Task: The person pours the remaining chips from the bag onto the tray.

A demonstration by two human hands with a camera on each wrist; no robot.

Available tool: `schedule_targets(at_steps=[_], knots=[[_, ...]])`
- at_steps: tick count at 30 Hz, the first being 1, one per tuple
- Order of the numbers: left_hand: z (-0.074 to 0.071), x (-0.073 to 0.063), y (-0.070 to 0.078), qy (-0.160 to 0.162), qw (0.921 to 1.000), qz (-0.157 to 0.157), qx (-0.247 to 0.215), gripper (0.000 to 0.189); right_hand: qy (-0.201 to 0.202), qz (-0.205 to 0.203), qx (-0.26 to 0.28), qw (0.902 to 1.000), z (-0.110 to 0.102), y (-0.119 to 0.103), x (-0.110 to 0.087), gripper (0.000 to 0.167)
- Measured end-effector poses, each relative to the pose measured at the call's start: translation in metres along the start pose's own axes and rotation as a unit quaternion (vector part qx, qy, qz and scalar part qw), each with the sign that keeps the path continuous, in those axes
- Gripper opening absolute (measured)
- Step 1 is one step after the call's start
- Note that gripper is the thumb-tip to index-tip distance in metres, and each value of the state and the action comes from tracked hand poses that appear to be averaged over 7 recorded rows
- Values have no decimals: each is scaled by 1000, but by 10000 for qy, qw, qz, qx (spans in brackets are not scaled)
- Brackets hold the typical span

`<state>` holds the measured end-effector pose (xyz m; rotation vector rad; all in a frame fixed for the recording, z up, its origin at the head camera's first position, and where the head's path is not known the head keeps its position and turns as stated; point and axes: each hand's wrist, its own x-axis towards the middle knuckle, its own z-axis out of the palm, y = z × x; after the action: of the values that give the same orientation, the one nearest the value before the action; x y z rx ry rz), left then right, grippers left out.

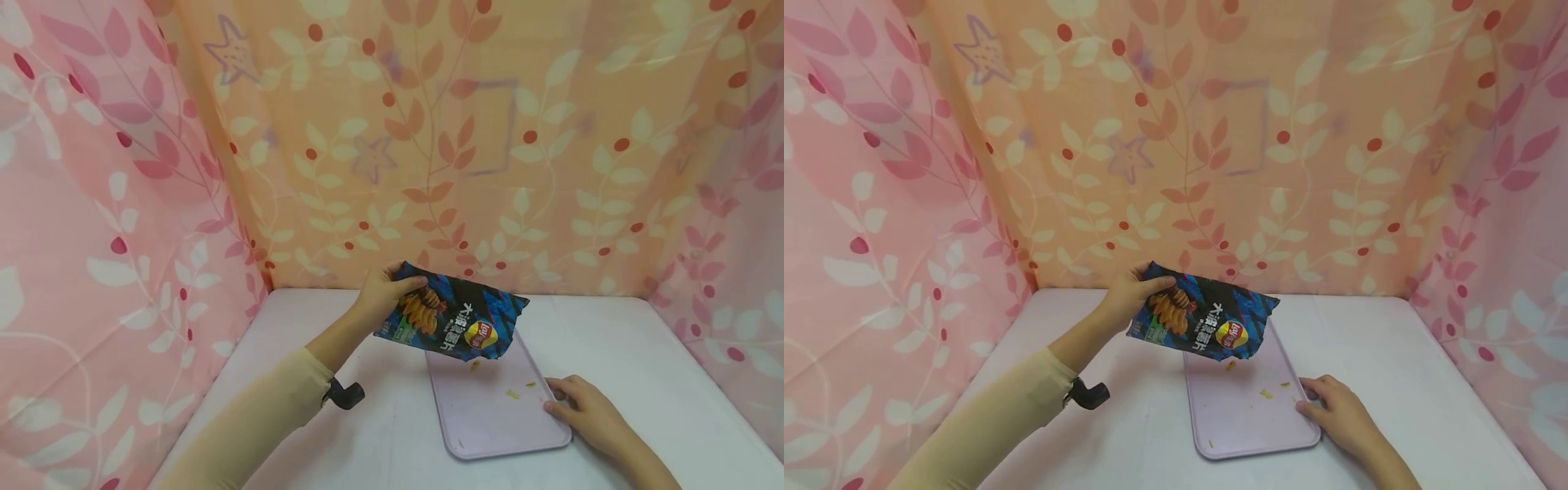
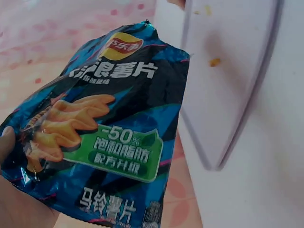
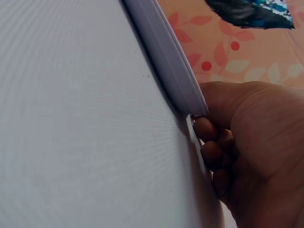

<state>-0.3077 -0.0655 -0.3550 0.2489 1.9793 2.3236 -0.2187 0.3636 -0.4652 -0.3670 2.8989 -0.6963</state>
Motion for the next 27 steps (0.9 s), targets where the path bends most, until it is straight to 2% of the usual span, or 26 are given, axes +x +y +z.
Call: schedule_targets(at_steps=[4,9,12,16,19,23,27], knots=[[1,-1,-9,122,9997,221,26,22,-33,7,37,10000,-1,-1,2,58],[4,-1,-17,-249,9995,82,194,26,-61,82,-77,9999,-2,-1,1,60],[3,0,-15,-116,9999,91,89,29,-94,80,-76,9999,-3,-2,2,60],[6,3,-7,227,9989,369,-153,31,-141,94,-98,9998,-3,-1,1,62],[10,5,-7,62,9987,469,-199,31,-100,77,-103,9999,-3,-1,1,61],[14,5,-16,-299,9990,344,6,29,17,-27,-90,10000,-4,-2,1,58],[12,7,-18,-135,9998,171,-25,29,33,-30,-120,9999,-4,-3,0,58]])
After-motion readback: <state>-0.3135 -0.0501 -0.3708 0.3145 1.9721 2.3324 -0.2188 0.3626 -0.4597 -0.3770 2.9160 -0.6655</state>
